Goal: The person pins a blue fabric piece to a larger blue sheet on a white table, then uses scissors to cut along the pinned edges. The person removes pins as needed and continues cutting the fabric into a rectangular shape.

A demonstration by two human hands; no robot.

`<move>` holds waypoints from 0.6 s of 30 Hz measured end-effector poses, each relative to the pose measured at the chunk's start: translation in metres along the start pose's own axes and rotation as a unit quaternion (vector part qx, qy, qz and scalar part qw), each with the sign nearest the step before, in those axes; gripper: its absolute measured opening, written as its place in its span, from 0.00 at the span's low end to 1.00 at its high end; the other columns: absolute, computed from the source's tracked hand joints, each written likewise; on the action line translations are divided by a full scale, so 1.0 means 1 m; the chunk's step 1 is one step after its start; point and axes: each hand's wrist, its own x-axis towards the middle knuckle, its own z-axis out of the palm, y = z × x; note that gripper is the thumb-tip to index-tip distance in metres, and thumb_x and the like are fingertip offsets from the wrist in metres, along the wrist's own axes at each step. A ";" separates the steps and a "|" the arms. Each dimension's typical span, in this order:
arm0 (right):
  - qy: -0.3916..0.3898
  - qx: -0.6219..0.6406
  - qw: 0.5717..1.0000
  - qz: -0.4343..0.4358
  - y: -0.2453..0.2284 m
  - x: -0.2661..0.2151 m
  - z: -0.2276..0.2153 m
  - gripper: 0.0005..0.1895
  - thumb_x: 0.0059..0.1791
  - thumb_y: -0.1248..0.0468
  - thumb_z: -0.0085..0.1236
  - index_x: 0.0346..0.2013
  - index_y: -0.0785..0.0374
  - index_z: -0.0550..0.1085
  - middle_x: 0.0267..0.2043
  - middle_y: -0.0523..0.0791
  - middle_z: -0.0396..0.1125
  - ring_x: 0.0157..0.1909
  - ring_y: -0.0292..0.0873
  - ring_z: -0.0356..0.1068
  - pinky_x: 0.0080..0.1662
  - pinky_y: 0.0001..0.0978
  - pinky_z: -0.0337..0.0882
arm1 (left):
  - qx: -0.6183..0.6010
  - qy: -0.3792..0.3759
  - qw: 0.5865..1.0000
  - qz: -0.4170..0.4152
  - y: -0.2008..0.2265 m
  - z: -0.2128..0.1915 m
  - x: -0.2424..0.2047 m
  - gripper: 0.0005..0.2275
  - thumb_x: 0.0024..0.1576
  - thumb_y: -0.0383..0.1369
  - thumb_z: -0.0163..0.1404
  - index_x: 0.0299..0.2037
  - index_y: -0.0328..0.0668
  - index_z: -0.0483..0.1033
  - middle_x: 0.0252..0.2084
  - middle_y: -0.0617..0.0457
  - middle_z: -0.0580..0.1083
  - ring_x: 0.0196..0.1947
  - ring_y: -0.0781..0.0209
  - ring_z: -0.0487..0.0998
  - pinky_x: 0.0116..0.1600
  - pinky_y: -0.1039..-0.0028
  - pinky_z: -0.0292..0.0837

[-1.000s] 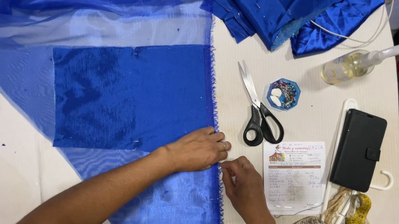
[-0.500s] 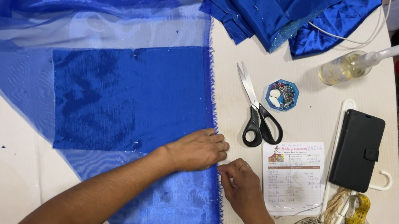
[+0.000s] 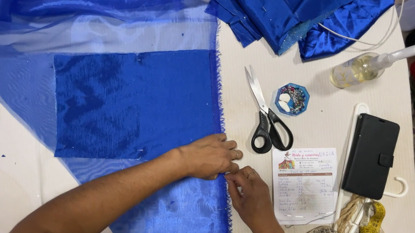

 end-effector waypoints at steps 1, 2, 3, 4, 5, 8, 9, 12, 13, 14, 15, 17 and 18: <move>0.001 0.000 1.000 0.000 0.001 0.000 0.000 0.04 0.49 0.67 0.58 0.37 0.56 0.74 0.27 0.42 0.59 0.25 0.39 0.60 0.26 0.34 0.61 | 0.001 0.000 1.000 0.001 0.000 0.001 0.002 0.05 0.52 0.35 0.52 0.36 0.60 0.78 0.40 0.59 0.73 0.42 0.55 0.71 0.42 0.62 0.64; -0.003 -0.009 1.000 0.000 0.002 -0.001 0.001 0.04 0.49 0.67 0.58 0.38 0.55 0.74 0.27 0.42 0.59 0.25 0.40 0.61 0.26 0.34 0.62 | 0.001 -0.004 1.000 0.004 -0.001 0.001 0.003 0.06 0.52 0.35 0.52 0.37 0.60 0.79 0.42 0.58 0.73 0.42 0.55 0.72 0.41 0.62 0.65; -0.008 -0.017 1.000 0.000 0.003 -0.001 0.002 0.04 0.49 0.66 0.58 0.38 0.55 0.75 0.27 0.42 0.59 0.25 0.40 0.61 0.26 0.35 0.63 | 0.001 -0.007 1.000 0.006 0.000 0.002 0.005 0.07 0.51 0.35 0.51 0.38 0.60 0.80 0.43 0.57 0.73 0.43 0.55 0.72 0.41 0.62 0.65; -0.007 -0.017 1.000 0.000 0.003 -0.001 0.002 0.04 0.49 0.66 0.58 0.38 0.55 0.75 0.27 0.42 0.59 0.25 0.40 0.61 0.26 0.35 0.63 | 0.001 -0.007 1.000 0.006 0.000 0.002 0.006 0.07 0.51 0.35 0.51 0.38 0.60 0.80 0.43 0.57 0.73 0.43 0.55 0.72 0.41 0.62 0.65; -0.004 -0.015 1.000 -0.002 0.004 -0.001 0.002 0.04 0.48 0.66 0.59 0.38 0.55 0.75 0.27 0.42 0.59 0.25 0.39 0.61 0.26 0.34 0.62 | -0.017 -0.022 1.000 0.003 -0.001 0.001 0.008 0.07 0.51 0.35 0.52 0.37 0.59 0.80 0.44 0.57 0.72 0.43 0.54 0.71 0.42 0.61 0.65; -0.006 -0.014 1.000 0.006 0.006 -0.003 0.003 0.04 0.48 0.66 0.59 0.37 0.54 0.76 0.27 0.41 0.60 0.24 0.39 0.61 0.25 0.33 0.63 | -0.054 -0.047 0.997 -0.007 0.000 0.000 0.011 0.05 0.50 0.33 0.53 0.35 0.57 0.79 0.42 0.57 0.70 0.42 0.53 0.71 0.42 0.61 0.66; -0.012 -0.015 1.000 0.016 0.006 -0.003 0.003 0.04 0.48 0.65 0.59 0.37 0.54 0.76 0.27 0.41 0.60 0.24 0.39 0.62 0.25 0.33 0.63 | -0.073 -0.059 0.996 -0.013 0.000 0.000 0.011 0.05 0.48 0.32 0.53 0.32 0.57 0.77 0.39 0.57 0.69 0.40 0.53 0.72 0.42 0.62 0.66; -0.012 -0.007 1.000 0.018 0.005 -0.002 0.003 0.04 0.48 0.65 0.59 0.37 0.54 0.77 0.26 0.40 0.59 0.24 0.38 0.61 0.26 0.33 0.63 | -0.081 -0.076 0.994 -0.022 -0.001 0.002 0.015 0.05 0.47 0.34 0.54 0.33 0.57 0.79 0.43 0.57 0.72 0.43 0.53 0.72 0.44 0.62 0.66; -0.012 -0.007 1.000 0.018 0.004 -0.002 0.002 0.04 0.48 0.65 0.59 0.37 0.54 0.77 0.26 0.40 0.59 0.24 0.38 0.61 0.26 0.33 0.63 | -0.081 -0.076 0.994 -0.022 0.000 0.000 0.016 0.05 0.47 0.34 0.54 0.33 0.57 0.79 0.43 0.57 0.72 0.43 0.53 0.72 0.44 0.62 0.66; -0.009 -0.006 1.000 0.017 0.003 -0.002 0.002 0.03 0.48 0.65 0.59 0.36 0.54 0.76 0.26 0.41 0.60 0.25 0.39 0.61 0.27 0.34 0.63 | -0.081 -0.083 0.993 -0.023 0.000 -0.001 0.017 0.05 0.48 0.34 0.55 0.33 0.58 0.79 0.43 0.58 0.72 0.44 0.54 0.72 0.45 0.62 0.66; -0.007 -0.005 1.000 0.015 0.003 -0.002 0.001 0.03 0.48 0.66 0.59 0.35 0.54 0.76 0.26 0.41 0.60 0.26 0.40 0.62 0.27 0.35 0.63 | -0.080 -0.090 0.992 -0.024 0.001 -0.003 0.018 0.04 0.48 0.34 0.55 0.33 0.58 0.80 0.43 0.58 0.72 0.44 0.54 0.72 0.45 0.62 0.67; 0.005 -0.003 1.000 0.008 0.002 -0.002 0.002 0.03 0.48 0.66 0.59 0.35 0.54 0.75 0.27 0.41 0.60 0.24 0.40 0.61 0.27 0.34 0.62 | -0.080 -0.094 0.992 -0.029 0.002 -0.006 0.018 0.05 0.48 0.34 0.56 0.33 0.57 0.80 0.44 0.58 0.72 0.45 0.54 0.72 0.46 0.62 0.67; 0.016 0.000 1.000 0.000 0.001 -0.002 0.002 0.03 0.48 0.67 0.59 0.35 0.54 0.75 0.27 0.41 0.60 0.23 0.40 0.59 0.26 0.34 0.61 | -0.079 -0.098 0.991 -0.035 0.003 -0.007 0.018 0.06 0.48 0.34 0.56 0.34 0.57 0.81 0.44 0.59 0.73 0.46 0.54 0.72 0.48 0.62 0.67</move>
